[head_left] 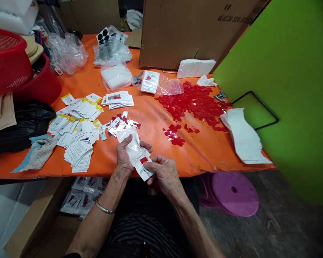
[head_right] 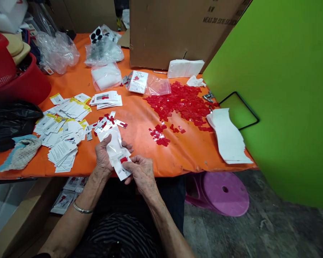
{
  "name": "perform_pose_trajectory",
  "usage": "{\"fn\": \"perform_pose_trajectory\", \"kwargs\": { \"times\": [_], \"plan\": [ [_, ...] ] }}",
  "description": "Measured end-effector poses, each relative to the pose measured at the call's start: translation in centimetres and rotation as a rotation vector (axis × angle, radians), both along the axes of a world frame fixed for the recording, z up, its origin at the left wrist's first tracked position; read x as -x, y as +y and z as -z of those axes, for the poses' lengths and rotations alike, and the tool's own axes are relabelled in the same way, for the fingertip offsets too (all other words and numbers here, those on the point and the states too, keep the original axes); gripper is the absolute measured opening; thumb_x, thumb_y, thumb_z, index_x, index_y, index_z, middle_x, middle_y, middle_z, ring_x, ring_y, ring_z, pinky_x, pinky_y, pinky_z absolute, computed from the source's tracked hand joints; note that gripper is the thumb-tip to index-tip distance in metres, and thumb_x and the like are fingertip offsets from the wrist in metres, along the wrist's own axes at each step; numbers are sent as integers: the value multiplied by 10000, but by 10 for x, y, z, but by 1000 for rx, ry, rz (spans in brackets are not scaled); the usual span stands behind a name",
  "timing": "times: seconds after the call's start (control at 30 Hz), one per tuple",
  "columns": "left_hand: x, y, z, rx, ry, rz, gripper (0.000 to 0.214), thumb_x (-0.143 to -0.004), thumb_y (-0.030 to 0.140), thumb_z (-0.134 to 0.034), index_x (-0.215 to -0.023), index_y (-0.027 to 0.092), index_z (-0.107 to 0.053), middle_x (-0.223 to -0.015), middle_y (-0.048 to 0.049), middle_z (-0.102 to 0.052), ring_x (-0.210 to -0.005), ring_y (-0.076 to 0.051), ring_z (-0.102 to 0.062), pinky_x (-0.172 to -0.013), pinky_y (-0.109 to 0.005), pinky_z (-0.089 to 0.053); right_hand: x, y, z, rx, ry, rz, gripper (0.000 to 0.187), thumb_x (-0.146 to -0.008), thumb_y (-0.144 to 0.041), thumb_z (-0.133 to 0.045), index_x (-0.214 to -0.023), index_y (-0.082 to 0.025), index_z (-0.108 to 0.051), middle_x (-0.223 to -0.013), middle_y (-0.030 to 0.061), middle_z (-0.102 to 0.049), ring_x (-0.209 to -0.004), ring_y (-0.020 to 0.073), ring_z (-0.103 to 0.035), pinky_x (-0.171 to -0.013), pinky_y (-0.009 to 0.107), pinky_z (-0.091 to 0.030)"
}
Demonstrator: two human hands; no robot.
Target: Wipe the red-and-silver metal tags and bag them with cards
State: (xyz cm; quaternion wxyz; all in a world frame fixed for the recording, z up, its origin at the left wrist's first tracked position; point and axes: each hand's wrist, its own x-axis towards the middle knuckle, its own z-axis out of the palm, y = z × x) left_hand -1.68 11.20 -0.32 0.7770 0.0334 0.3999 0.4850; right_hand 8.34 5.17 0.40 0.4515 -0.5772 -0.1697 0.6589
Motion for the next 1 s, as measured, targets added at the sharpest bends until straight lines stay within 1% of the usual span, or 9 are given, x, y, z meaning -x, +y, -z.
{"fn": "perform_pose_trajectory", "kwargs": {
  "times": [0.1,0.23,0.4,0.47,0.53,0.63,0.7,0.87,1.0],
  "plan": [
    [-6,-6,0,1,-26,9,224,-696,334,-579,-742,116,-594,-571,-67,-624,-720,-288,-666,-707,-462,-520,3,5,4,-4,-19,64,189,-487,-230,-690,-499,-159,-515,-410,-36,-562,-282,87,-471,-232,173,-374],
    [-14,-12,3,-46,-68,-55,231,-757,307,-525,-831,104,-607,-696,-93,-656,-781,-290,-660,-761,-487,-497,5,11,9,-29,-115,195,200,-495,-193,-688,-552,-170,-498,-413,-73,-538,-315,99,-498,-259,195,-433],
    [-19,-17,9,-8,-119,-95,254,-797,327,-473,-830,113,-606,-748,-94,-654,-779,-279,-650,-787,-488,-478,7,8,13,-26,-174,158,218,-559,-209,-683,-681,-187,-503,-477,-62,-595,-344,135,-548,-276,228,-469],
    [-18,-17,11,4,-124,-118,275,-804,338,-454,-809,109,-605,-742,-94,-650,-737,-265,-646,-777,-475,-480,3,4,12,-21,-140,148,253,-567,-222,-699,-742,-180,-522,-511,-51,-617,-368,134,-566,-293,217,-478],
    [-16,-15,12,-11,-126,-136,287,-806,336,-442,-799,101,-607,-738,-92,-646,-704,-247,-638,-770,-450,-482,-1,-2,11,-27,-49,139,292,-573,-258,-720,-781,-166,-538,-547,-27,-641,-406,136,-595,-323,204,-492],
    [-14,-12,13,-45,-137,-151,281,-791,342,-465,-796,102,-609,-726,-81,-637,-693,-225,-629,-775,-418,-480,-4,-9,7,-28,60,116,298,-577,-313,-737,-739,-145,-550,-550,12,-658,-431,145,-620,-341,188,-492],
    [-14,-12,13,-61,-145,-151,273,-773,359,-494,-792,112,-607,-719,-74,-634,-695,-221,-627,-776,-415,-482,-1,-11,6,-32,82,138,279,-561,-299,-742,-682,-140,-546,-515,23,-652,-392,132,-600,-334,172,-478],
    [-16,-17,12,-53,-141,-76,293,-769,407,-499,-831,144,-612,-720,-65,-650,-684,-244,-646,-683,-418,-502,15,-2,5,-43,91,245,230,-529,-246,-723,-608,-151,-529,-388,-6,-581,-300,108,-528,-316,168,-455],
    [-13,-19,8,-101,-125,-65,337,-784,437,-470,-869,148,-622,-737,-84,-668,-745,-275,-660,-643,-413,-506,18,7,9,-71,27,236,230,-555,-273,-708,-605,-160,-514,-415,-26,-578,-269,91,-476,-256,173,-392]
  ]
}}
